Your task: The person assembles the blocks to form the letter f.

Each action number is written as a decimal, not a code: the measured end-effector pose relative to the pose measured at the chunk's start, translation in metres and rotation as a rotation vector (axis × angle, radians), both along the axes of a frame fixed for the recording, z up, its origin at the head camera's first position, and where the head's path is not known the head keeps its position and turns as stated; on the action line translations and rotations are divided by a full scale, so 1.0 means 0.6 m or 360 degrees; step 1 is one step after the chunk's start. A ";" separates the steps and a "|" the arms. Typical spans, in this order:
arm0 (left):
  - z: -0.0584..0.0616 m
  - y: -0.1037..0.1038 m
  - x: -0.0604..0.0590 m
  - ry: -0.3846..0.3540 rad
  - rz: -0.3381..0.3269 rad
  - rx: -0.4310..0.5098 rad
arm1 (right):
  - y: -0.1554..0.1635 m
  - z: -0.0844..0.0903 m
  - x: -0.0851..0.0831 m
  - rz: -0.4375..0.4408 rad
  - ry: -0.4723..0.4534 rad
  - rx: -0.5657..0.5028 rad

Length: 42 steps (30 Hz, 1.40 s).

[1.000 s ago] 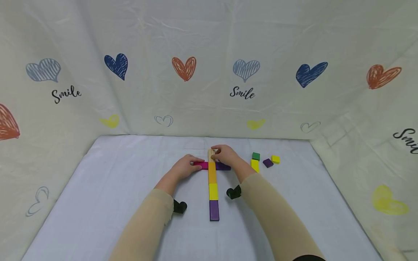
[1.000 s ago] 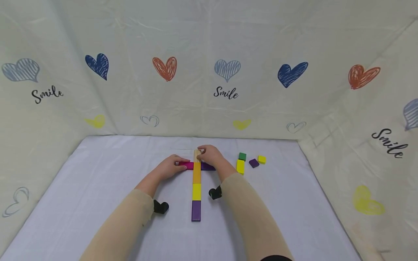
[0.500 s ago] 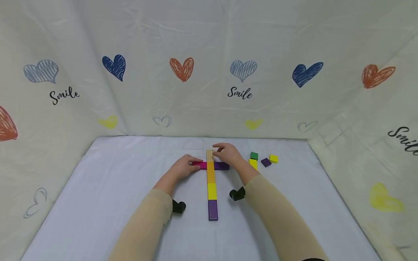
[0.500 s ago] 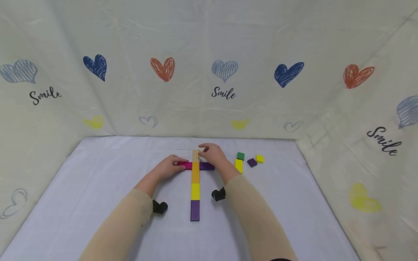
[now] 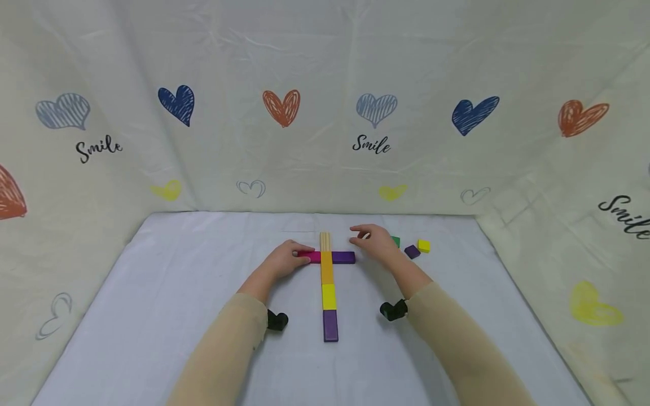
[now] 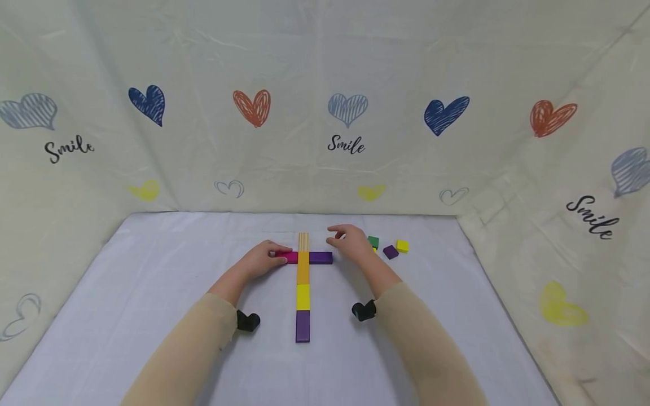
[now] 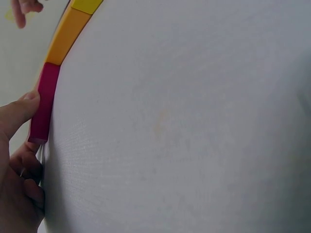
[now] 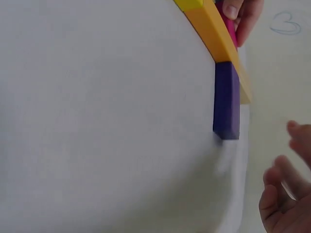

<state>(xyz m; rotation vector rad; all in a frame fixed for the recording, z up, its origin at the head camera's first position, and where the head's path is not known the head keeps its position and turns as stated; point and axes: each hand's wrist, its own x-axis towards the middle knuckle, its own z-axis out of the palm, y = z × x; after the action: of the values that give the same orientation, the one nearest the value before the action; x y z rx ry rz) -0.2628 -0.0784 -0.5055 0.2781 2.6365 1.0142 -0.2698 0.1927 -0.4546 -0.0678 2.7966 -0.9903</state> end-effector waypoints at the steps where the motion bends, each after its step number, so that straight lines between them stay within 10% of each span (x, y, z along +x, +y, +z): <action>1: 0.000 0.000 0.000 -0.0001 0.0003 0.0000 | 0.011 0.000 0.003 0.0002 0.0006 0.0000; 16: 0.000 -0.004 0.004 -0.0024 0.0007 -0.0004 | 0.151 -0.003 0.047 -0.0068 -0.0010 0.0004; 42: -0.001 0.005 0.000 -0.0039 0.0047 0.0013 | 0.166 -0.022 0.045 0.0043 -0.0244 0.0206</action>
<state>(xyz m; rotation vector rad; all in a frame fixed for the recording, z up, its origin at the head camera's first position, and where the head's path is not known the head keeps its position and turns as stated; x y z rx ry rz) -0.2631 -0.0755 -0.5061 0.2274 2.6224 1.0316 -0.2429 0.2925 -0.4675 -0.0121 2.7036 -0.7719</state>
